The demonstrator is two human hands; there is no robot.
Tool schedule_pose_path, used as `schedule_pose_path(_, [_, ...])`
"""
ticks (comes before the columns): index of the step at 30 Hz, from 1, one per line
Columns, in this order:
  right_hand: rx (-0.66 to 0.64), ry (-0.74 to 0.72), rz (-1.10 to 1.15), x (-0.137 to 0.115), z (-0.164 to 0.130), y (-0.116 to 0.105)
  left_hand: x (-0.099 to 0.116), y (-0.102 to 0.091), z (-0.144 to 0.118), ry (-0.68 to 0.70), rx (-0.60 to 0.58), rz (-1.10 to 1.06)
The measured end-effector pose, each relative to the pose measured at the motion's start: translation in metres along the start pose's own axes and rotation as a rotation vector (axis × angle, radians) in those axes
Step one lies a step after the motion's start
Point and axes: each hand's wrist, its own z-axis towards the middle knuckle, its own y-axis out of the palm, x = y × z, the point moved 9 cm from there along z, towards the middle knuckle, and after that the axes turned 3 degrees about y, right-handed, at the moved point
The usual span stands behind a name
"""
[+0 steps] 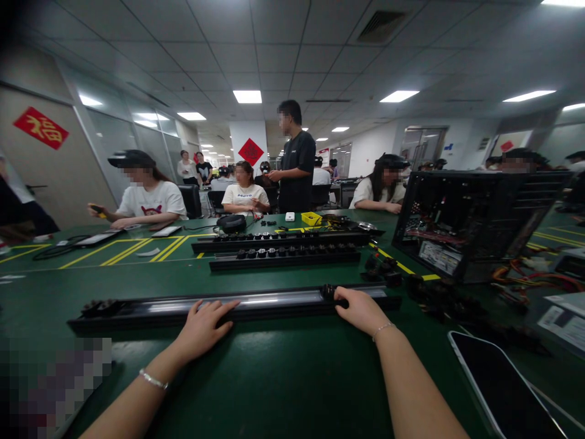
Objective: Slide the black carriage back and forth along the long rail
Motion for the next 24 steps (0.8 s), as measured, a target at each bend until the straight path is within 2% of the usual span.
schedule_pose_path(6, [0.004, 0.013, -0.01, -0.001, -0.003, -0.005, 0.0, 0.0, 0.0, -0.002, -0.009, 0.0])
schedule_pose_path(24, [0.063, 0.069, -0.034, 0.022, -0.002, -0.012, -0.001, 0.002, 0.001, 0.003, -0.012, 0.0])
